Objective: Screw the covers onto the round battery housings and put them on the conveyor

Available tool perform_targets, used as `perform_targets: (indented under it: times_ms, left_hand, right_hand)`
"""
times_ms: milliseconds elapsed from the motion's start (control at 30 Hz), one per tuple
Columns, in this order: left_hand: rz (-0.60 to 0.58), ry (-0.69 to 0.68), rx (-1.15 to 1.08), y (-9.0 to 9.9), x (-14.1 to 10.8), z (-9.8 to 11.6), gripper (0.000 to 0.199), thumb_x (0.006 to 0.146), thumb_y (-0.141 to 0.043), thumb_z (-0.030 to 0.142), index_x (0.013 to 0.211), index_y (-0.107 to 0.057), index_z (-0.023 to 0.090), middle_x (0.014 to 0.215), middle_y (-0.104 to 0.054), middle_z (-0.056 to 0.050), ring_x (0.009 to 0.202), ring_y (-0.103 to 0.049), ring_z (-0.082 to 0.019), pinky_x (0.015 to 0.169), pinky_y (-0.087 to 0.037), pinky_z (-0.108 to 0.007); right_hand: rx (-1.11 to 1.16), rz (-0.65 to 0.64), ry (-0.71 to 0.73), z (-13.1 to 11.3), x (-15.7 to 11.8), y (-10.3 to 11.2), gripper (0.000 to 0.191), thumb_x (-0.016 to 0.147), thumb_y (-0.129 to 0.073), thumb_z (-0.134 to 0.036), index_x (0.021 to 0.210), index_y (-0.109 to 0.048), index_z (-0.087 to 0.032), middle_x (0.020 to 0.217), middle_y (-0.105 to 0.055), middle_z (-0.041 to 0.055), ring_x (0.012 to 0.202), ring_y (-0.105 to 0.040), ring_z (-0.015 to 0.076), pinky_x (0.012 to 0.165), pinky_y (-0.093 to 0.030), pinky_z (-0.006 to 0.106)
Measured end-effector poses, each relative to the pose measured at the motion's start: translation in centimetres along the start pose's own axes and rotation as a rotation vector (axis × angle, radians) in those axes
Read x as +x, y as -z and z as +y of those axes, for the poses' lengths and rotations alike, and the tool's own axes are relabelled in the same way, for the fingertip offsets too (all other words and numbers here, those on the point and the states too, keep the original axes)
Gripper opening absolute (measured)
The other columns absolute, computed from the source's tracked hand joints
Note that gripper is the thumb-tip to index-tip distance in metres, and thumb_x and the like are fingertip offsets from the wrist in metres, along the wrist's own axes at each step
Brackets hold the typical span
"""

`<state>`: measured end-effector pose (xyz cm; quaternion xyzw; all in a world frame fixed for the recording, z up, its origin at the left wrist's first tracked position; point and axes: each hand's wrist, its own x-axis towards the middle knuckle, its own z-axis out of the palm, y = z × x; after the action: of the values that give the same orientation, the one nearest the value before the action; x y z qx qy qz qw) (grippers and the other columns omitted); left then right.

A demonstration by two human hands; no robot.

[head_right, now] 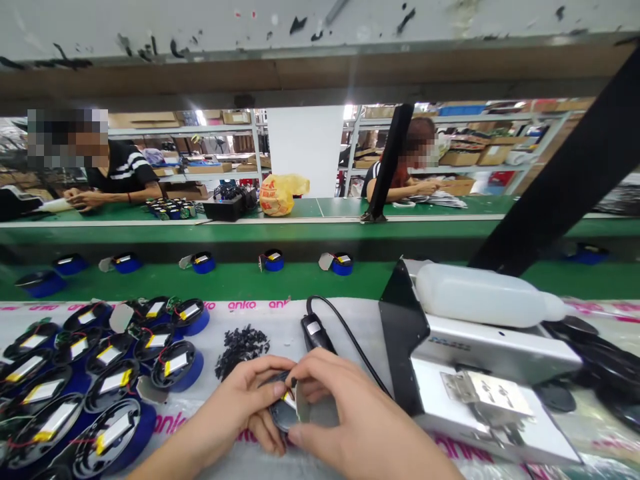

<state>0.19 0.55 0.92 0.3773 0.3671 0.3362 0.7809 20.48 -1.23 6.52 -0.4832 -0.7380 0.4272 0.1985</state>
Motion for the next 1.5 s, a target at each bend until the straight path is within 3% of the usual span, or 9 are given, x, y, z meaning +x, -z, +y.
perform_targets:
  times_ms: [200, 567, 700, 833, 967, 1067, 1167, 1367, 1500]
  left_hand:
    - [0.024, 0.011, 0.017, -0.4, 0.0, 0.1, 0.049, 0.074, -0.080, 0.043, 0.108, -0.061, 0.013, 0.102, -0.078, -0.013, 0.046, -0.074, -0.017, 0.036, -0.054, -0.015]
    - [0.157, -0.027, 0.144, -1.6, 0.9, -0.3, 0.028, 0.072, -0.076, 0.028, 0.093, -0.062, 0.015, 0.122, -0.072, -0.013, 0.027, -0.061, -0.007, 0.020, -0.036, -0.011]
    - [0.131, -0.040, 0.107, -1.2, 0.5, -0.2, 0.031, 0.078, -0.074, 0.033, 0.101, -0.063, 0.015, 0.131, -0.067, -0.015, 0.032, -0.064, -0.007, 0.025, -0.042, -0.012]
    - [-0.018, 0.028, -0.099, 0.3, 0.0, 0.1, 0.039, 0.075, -0.075, 0.027, 0.111, -0.062, 0.018, 0.142, -0.060, -0.016, 0.050, -0.076, -0.017, 0.042, -0.058, -0.020]
    - [-0.108, 0.087, -0.238, 1.5, 0.1, -0.1, 0.040, 0.075, -0.067, 0.018, 0.114, -0.065, 0.011, 0.115, -0.076, -0.017, 0.058, -0.079, -0.024, 0.051, -0.063, -0.026]
    - [-0.089, 0.100, -0.220, 1.6, 0.3, -0.6, 0.040, 0.087, -0.064, 0.029, 0.121, -0.064, 0.009, 0.076, -0.081, -0.014, 0.056, -0.078, -0.024, 0.051, -0.062, -0.024]
    - [-0.059, 0.117, -0.186, 1.3, 0.3, -0.7, 0.046, 0.088, -0.067, 0.039, 0.124, -0.063, 0.009, 0.063, -0.078, -0.012, 0.054, -0.078, -0.024, 0.050, -0.062, -0.024]
    - [0.033, 0.083, -0.124, 0.6, 0.3, -0.6, 0.051, 0.077, -0.080, 0.043, 0.115, -0.067, 0.012, 0.071, -0.080, -0.009, 0.048, -0.075, -0.021, 0.043, -0.059, -0.021]
    - [0.072, 0.046, -0.054, 0.2, 0.2, -0.5, 0.055, 0.072, -0.084, 0.047, 0.112, -0.067, 0.013, 0.088, -0.081, -0.011, 0.045, -0.074, -0.019, 0.039, -0.057, -0.019]
  right_hand:
    - [-0.003, -0.028, 0.092, -1.1, -0.1, 0.0, 0.037, 0.074, -0.065, -0.008, 0.106, -0.062, -0.027, 0.110, -0.060, -0.0013, 0.105, -0.061, 0.0160, 0.096, -0.049, 0.027]
    - [-0.212, 0.079, 0.073, -0.8, 0.0, -0.9, 0.054, 0.083, -0.064, -0.013, 0.131, -0.058, -0.038, 0.127, -0.063, -0.0012, 0.117, -0.061, 0.0198, 0.103, -0.048, 0.035]
    - [-0.339, 0.125, 0.026, 0.3, 0.5, -2.0, 0.042, 0.084, -0.064, -0.010, 0.122, -0.062, -0.027, 0.121, -0.069, 0.0045, 0.110, -0.065, 0.0251, 0.093, -0.055, 0.043]
    - [-0.431, 0.133, 0.207, 1.1, 1.1, -2.4, 0.026, 0.083, -0.067, -0.006, 0.104, -0.071, -0.020, 0.120, -0.072, 0.0069, 0.112, -0.066, 0.0261, 0.093, -0.057, 0.041]
    - [-0.434, 0.162, 0.342, 1.1, 1.5, -2.3, 0.026, 0.078, -0.074, -0.002, 0.096, -0.074, -0.020, 0.105, -0.077, 0.0029, 0.103, -0.069, 0.0226, 0.085, -0.060, 0.031]
    - [-0.467, 0.191, 0.418, 1.4, 1.5, -2.5, 0.026, 0.080, -0.075, -0.007, 0.103, -0.074, -0.019, 0.104, -0.077, 0.0031, 0.101, -0.068, 0.0216, 0.087, -0.060, 0.029]
    - [-0.530, 0.208, 0.457, 1.6, 1.2, -2.9, 0.024, 0.088, -0.069, -0.013, 0.111, -0.073, -0.016, 0.109, -0.076, 0.0063, 0.104, -0.067, 0.0229, 0.089, -0.060, 0.031]
    - [-0.616, 0.145, 0.348, 0.2, 0.5, -2.8, 0.028, 0.091, -0.056, -0.012, 0.112, -0.074, -0.019, 0.119, -0.071, 0.0097, 0.107, -0.064, 0.0279, 0.088, -0.059, 0.039]
    - [-0.558, 0.186, 0.210, -0.1, 0.2, -2.8, 0.031, 0.089, -0.055, -0.010, 0.106, -0.074, -0.026, 0.108, -0.069, 0.0077, 0.097, -0.062, 0.0265, 0.078, -0.058, 0.039]
